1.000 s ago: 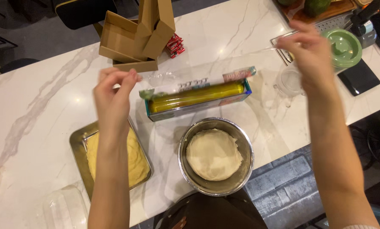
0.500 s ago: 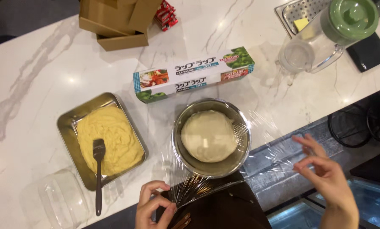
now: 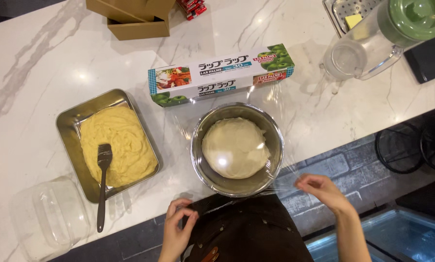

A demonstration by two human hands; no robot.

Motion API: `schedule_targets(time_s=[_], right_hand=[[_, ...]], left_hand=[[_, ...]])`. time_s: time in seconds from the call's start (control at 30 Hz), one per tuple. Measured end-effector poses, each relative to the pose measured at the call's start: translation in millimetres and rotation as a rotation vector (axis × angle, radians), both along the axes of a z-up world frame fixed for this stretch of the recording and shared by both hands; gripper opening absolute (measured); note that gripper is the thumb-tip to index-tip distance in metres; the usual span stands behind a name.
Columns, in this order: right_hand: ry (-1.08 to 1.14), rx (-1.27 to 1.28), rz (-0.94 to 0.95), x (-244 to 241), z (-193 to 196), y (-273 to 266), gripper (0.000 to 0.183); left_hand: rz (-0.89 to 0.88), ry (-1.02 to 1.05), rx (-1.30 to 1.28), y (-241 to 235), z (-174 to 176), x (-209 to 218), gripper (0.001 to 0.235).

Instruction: The person kneads a ball of dough in a metal bowl, washes hands at the sink, retrieves plastic wrap, and covers the bowl. They then use a spatula to transfer a yellow batter from a metal tray into a clear plastic container.

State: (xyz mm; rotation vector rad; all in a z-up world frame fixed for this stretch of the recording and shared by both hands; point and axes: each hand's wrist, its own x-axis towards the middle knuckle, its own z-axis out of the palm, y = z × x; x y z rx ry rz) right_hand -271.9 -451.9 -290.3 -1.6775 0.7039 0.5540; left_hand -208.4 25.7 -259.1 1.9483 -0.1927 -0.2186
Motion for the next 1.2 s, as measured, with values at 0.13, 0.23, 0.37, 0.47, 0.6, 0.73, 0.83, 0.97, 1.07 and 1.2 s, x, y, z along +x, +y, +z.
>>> schedule_targets(time_s=[0.13, 0.23, 0.37, 0.47, 0.6, 0.73, 0.83, 0.97, 1.07, 1.2], right_hand=[[0.065, 0.111, -0.091, 22.2, -30.3, 8.3, 0.019], [0.117, 0.119, -0.047, 42.4, -26.6, 11.3, 0.022], [0.191, -0.064, 0.018, 69.6, 10.2, -3.5, 0.027], [0.028, -0.085, -0.080, 104.9, 46.9, -21.8, 0.037], [-0.332, -0.028, -0.177, 190.5, 71.4, -30.1, 0.043], [-0.451, 0.071, -0.240, 267.3, 79.8, -27.9, 0.040], [-0.537, 0.163, -0.275, 303.8, 93.5, -33.2, 0.038], [-0.632, 0.251, -0.282, 319.2, 91.0, -38.0, 0.040], [-0.775, 0.016, -0.424, 307.5, 59.4, -29.0, 0.035], [-0.659, -0.069, -0.597, 284.8, 5.8, -11.0, 0.018]], left_hand=[[0.139, 0.253, 0.050, -19.2, -38.1, 2.4, 0.011], [0.148, 0.424, 0.012, -22.7, -53.5, 1.0, 0.013], [0.139, 0.664, 0.160, -0.6, -35.1, 16.0, 0.024], [0.179, 0.551, 0.182, 12.6, 19.5, 46.1, 0.028], [0.097, 0.148, 0.207, -23.3, 108.8, 116.4, 0.025], [-0.288, -0.198, 0.045, -124.7, 152.5, 189.3, 0.020], [-0.532, -0.332, 0.151, -202.1, 150.7, 229.7, 0.018], [-0.649, -0.440, 0.316, -287.5, 118.9, 272.5, 0.017], [-0.584, -0.725, 0.233, -325.3, 92.0, 301.2, 0.012], [-0.509, -0.908, 0.252, -358.3, 67.3, 320.6, 0.017]])
